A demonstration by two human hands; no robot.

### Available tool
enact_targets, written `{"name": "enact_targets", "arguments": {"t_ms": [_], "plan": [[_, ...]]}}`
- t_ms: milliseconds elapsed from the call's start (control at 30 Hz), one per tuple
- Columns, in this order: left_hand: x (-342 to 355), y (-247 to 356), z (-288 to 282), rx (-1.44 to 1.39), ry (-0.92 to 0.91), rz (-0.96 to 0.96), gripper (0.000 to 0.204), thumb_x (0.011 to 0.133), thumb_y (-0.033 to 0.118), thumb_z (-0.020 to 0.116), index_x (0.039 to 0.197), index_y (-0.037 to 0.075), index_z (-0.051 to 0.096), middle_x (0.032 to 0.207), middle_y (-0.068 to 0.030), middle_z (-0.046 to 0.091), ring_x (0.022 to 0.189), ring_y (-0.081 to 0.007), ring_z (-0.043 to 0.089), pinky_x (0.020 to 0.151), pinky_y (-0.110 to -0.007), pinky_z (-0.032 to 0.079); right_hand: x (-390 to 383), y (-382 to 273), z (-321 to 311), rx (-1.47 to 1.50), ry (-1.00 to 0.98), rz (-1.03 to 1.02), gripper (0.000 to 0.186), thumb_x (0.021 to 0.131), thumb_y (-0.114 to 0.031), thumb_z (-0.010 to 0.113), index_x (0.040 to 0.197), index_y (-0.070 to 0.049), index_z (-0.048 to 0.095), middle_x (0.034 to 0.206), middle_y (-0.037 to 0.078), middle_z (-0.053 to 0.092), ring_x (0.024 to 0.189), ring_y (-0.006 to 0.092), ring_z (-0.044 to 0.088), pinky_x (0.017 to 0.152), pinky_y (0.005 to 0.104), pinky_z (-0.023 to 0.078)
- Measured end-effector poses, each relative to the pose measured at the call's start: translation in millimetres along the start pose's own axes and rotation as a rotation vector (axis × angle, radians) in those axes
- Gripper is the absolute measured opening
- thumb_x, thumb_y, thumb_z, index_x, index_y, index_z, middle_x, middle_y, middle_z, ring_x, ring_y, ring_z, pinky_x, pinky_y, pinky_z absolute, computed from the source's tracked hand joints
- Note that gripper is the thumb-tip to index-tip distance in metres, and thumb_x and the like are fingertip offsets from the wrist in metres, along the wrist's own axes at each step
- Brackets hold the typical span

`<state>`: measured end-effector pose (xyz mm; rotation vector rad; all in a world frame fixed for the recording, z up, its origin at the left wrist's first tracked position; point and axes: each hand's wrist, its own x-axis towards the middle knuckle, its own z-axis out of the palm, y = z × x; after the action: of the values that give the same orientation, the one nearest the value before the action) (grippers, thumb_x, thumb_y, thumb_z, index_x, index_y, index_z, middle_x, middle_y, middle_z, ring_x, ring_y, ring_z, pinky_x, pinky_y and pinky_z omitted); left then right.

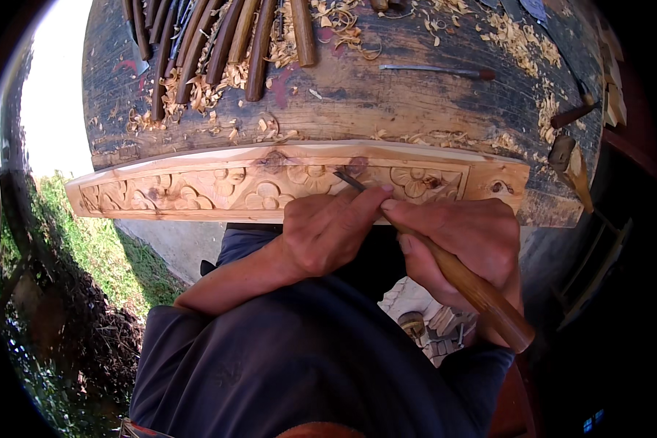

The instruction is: The person carves a decorative floral pattern into a wooden beam using a chisel and hammer.

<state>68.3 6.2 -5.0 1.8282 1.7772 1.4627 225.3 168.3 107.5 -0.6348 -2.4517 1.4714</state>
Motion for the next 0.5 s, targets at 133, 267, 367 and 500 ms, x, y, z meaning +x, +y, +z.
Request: {"name": "enact_targets", "arguments": {"t_ms": [133, 267, 367, 500], "plan": [[-1.0, -1.1, -2.5, -0.021, 0.025, -0.013, 0.048, 0.088, -0.01, 0.076, 0.136, -0.008, 0.076, 0.099, -0.0128, 0.08, 0.065, -0.0163, 0.071, 0.054, -0.033, 0.055, 12.2, -21.3, 2.0, -0.114, -0.033, 0.02, 0.027, 0.087, 0.001, 0.075, 0.111, 0.006, 0.084, 0.087, 0.019, 0.084, 0.071, 0.0287, 0.084, 0.068, 0.0383, 0.068], [-0.1, -0.9, -0.7, -0.03, 0.041, -0.033, 0.043, 0.09, -0.01, 0.074, 0.132, -0.007, 0.076, 0.099, -0.0118, 0.079, 0.065, -0.0171, 0.071, 0.054, -0.033, 0.056, 23.6, -24.4, -1.4, -0.145, -0.066, 0.031, 0.026, 0.083, 0.001, 0.074, 0.107, 0.005, 0.085, 0.082, 0.019, 0.082, 0.07, 0.0292, 0.083, 0.067, 0.0382, 0.067], [3.9, 0.7, -1.7, -0.059, -0.013, -0.066, 0.041, 0.091, -0.01, 0.073, 0.132, -0.006, 0.075, 0.095, -0.0097, 0.077, 0.064, -0.0178, 0.07, 0.055, -0.034, 0.056, 22.8, -18.2, -5.0, -0.057, -0.062, 0.069, 0.026, 0.084, 0.0, 0.074, 0.107, 0.004, 0.085, 0.08, 0.018, 0.082, 0.068, 0.0285, 0.083, 0.068, 0.0379, 0.067], [9.6, 2.3, -7.0, -0.054, -0.073, -0.102, 0.044, 0.092, -0.008, 0.073, 0.135, -0.005, 0.073, 0.091, -0.0075, 0.072, 0.061, -0.0185, 0.067, 0.054, -0.035, 0.055, 19.9, 1.1, -8.4, 0.061, -0.081, 0.099, 0.025, 0.087, -0.001, 0.074, 0.109, 0.005, 0.084, 0.078, 0.017, 0.081, 0.068, 0.0284, 0.083, 0.067, 0.0371, 0.067]]}}
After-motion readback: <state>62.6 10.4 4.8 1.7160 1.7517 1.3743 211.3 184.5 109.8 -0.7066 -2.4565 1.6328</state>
